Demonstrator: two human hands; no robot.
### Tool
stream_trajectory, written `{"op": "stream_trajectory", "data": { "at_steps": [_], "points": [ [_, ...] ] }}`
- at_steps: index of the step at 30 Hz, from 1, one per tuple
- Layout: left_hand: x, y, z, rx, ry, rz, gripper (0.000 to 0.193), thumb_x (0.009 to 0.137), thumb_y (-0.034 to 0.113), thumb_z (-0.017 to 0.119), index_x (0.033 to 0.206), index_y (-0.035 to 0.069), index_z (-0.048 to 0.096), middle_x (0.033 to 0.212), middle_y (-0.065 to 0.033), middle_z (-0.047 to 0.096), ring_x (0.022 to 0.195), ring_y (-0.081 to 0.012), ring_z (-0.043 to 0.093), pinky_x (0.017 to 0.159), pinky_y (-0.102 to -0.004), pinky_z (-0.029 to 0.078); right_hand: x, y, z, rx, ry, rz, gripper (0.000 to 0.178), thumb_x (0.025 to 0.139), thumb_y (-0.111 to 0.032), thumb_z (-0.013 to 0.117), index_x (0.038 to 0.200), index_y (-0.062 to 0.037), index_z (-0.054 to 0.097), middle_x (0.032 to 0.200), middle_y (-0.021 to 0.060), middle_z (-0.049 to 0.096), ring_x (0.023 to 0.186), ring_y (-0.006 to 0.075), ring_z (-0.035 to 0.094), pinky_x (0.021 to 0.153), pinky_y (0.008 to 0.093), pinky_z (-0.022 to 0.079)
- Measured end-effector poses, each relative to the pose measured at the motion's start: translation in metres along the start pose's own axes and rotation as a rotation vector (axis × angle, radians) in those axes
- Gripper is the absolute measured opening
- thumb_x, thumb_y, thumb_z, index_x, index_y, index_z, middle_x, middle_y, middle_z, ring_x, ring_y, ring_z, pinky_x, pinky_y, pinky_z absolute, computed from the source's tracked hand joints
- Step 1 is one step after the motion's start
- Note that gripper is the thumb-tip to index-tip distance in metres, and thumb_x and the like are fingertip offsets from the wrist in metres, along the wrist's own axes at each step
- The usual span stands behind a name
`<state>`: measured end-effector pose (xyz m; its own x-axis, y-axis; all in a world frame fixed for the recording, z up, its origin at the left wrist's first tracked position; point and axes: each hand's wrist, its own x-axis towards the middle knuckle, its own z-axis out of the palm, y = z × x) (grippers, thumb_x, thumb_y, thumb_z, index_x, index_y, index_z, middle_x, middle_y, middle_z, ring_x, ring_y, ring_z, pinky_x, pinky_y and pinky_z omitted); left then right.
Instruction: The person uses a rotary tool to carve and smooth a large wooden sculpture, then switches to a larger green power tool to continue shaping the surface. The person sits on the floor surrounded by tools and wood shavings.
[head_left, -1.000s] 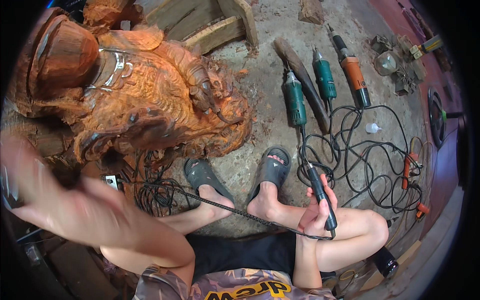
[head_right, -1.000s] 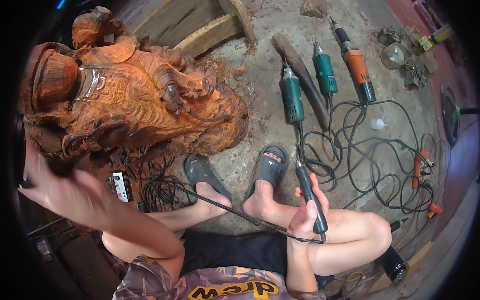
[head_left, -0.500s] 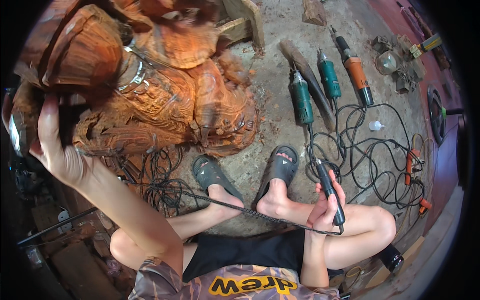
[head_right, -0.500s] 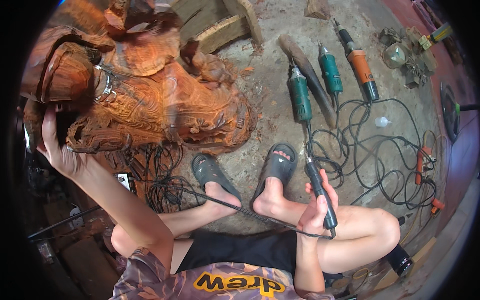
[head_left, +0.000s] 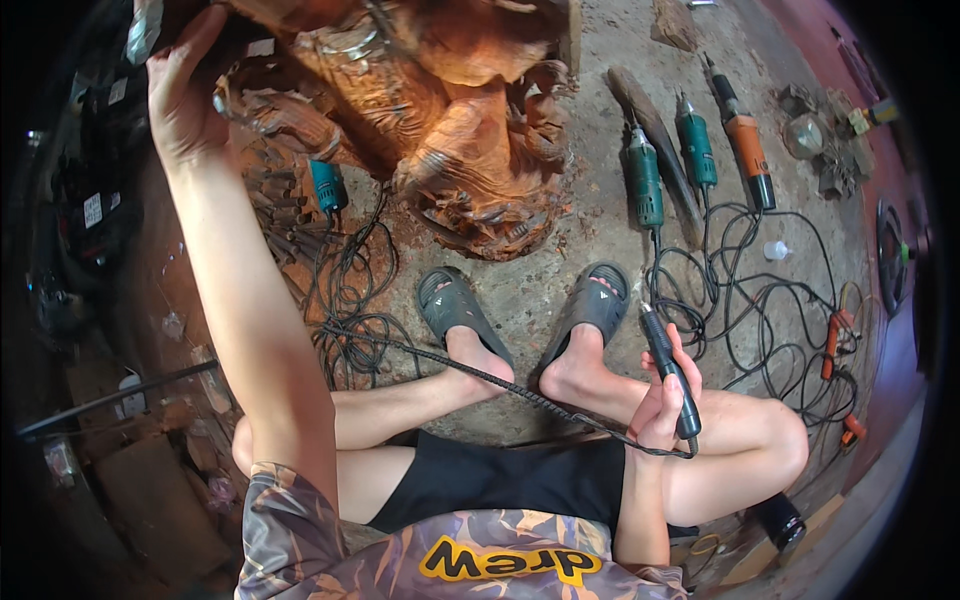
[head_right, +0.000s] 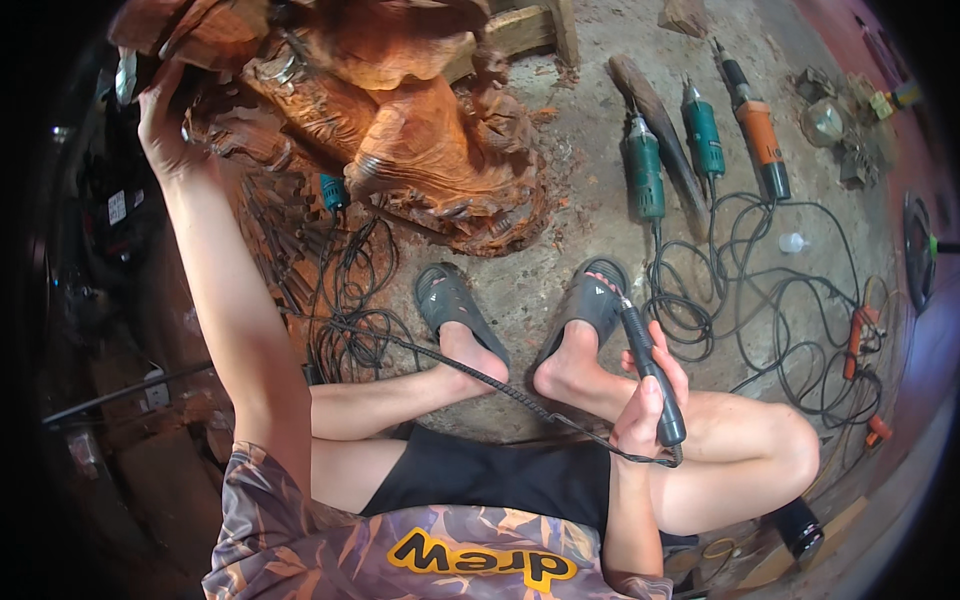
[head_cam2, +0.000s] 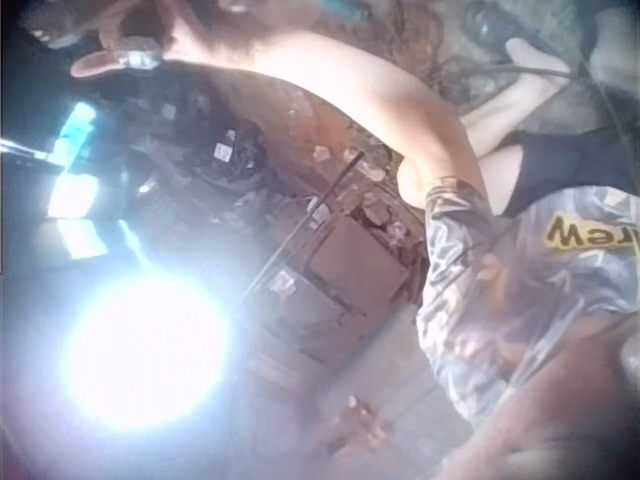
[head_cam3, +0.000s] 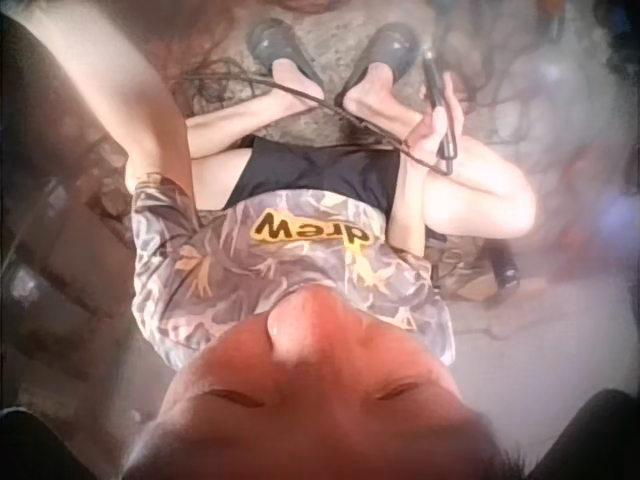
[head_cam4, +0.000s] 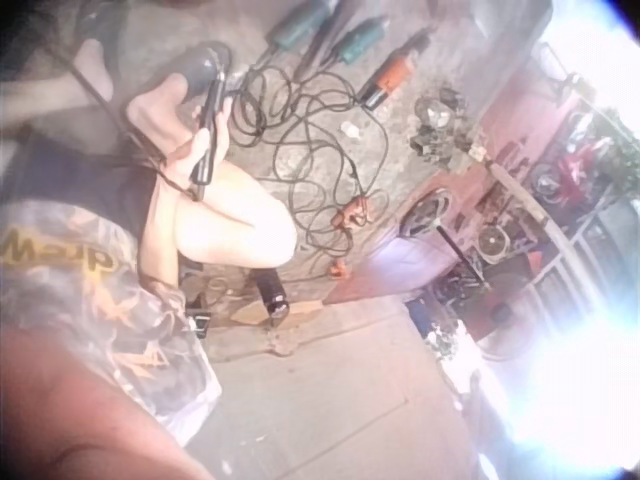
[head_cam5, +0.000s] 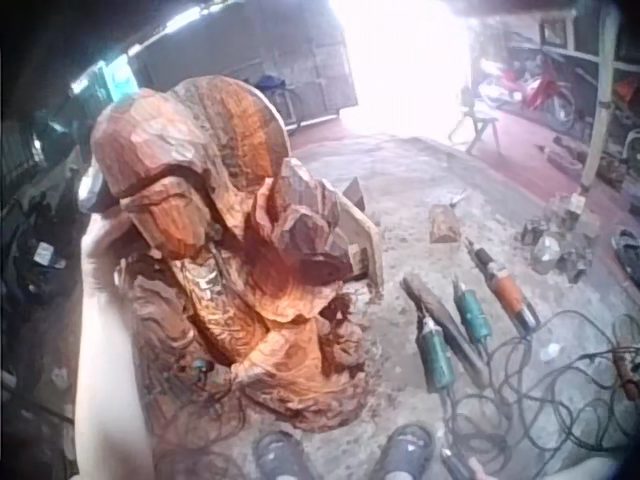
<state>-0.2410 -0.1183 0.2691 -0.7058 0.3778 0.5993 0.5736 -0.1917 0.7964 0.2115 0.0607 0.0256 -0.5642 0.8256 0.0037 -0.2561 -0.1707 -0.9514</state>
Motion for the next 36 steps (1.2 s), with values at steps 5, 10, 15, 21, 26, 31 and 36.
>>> {"op": "stream_trajectory", "data": {
  "at_steps": [5,10,15,21,26,31,36],
  "points": [
    [0.001,-0.008,-0.006,0.129,0.044,-0.001,0.056,0.099,0.010,0.068,0.151,0.011,0.048,0.134,-0.0095,0.064,0.114,-0.0207,0.067,0.091,-0.0358,0.060,-0.012,-0.003,0.009,-0.069,0.000,0.004,0.037,0.095,-0.019,0.059,0.123,0.0054,0.062,0.143,0.0362,0.054,0.101,0.0311,0.070,0.096,0.0431,0.055],
    [-0.003,-0.020,-0.021,0.079,0.267,-0.237,0.044,0.101,0.025,0.068,0.140,0.007,0.057,0.124,-0.0106,0.068,0.102,-0.0215,0.070,0.084,-0.0368,0.061,-0.006,-0.005,0.008,-0.038,-0.025,0.032,0.036,0.096,-0.018,0.060,0.122,0.0066,0.062,0.143,0.0374,0.054,0.101,0.0313,0.070,0.096,0.0428,0.055],
    [-0.001,-0.034,-0.060,-0.067,0.140,-0.298,0.046,0.102,0.026,0.062,0.140,0.002,0.054,0.130,-0.0146,0.065,0.110,-0.0259,0.068,0.094,-0.0400,0.058,0.006,-0.002,0.008,-0.045,-0.021,0.118,0.044,0.095,-0.026,0.062,0.132,-0.0033,0.059,0.149,0.0356,0.048,0.103,0.0288,0.065,0.095,0.0414,0.052],
    [0.022,-0.068,-0.065,-0.297,-0.102,-0.374,0.050,0.105,0.029,0.055,0.143,-0.004,0.050,0.140,-0.0193,0.060,0.124,-0.0305,0.062,0.106,-0.0421,0.052,0.008,-0.003,0.015,-0.019,-0.019,0.071,0.039,0.095,-0.021,0.061,0.126,0.0029,0.061,0.144,0.0370,0.052,0.101,0.0309,0.068,0.095,0.0419,0.055],
    [0.029,-0.066,-0.036,-0.176,-0.049,-0.319,0.050,0.103,0.027,0.059,0.142,-0.003,0.051,0.138,-0.0180,0.060,0.124,-0.0278,0.060,0.106,-0.0395,0.050,-0.003,-0.007,0.012,-0.073,-0.051,-0.009,0.038,0.095,-0.019,0.060,0.124,0.0049,0.062,0.142,0.0388,0.053,0.100,0.0317,0.069,0.094,0.0418,0.056],
    [0.025,-0.048,-0.029,-0.152,-0.030,-0.276,0.050,0.102,0.025,0.064,0.142,-0.002,0.052,0.137,-0.0166,0.060,0.124,-0.0252,0.059,0.107,-0.0369,0.047,-0.023,-0.012,0.005,-0.125,-0.120,-0.050,0.038,0.095,-0.020,0.061,0.124,0.0043,0.062,0.142,0.0403,0.052,0.103,0.0324,0.069,0.097,0.0435,0.055],
    [-0.065,-0.003,-0.047,-0.125,0.166,-0.310,0.054,0.103,0.021,0.063,0.148,-0.005,0.047,0.149,-0.0211,0.054,0.138,-0.0297,0.053,0.118,-0.0395,0.041,-0.033,-0.031,0.015,-0.278,-0.265,-0.265,0.035,0.094,-0.016,0.060,0.121,0.0057,0.062,0.131,0.0423,0.059,0.114,0.0414,0.068,0.099,0.0483,0.055]
  ]
}}
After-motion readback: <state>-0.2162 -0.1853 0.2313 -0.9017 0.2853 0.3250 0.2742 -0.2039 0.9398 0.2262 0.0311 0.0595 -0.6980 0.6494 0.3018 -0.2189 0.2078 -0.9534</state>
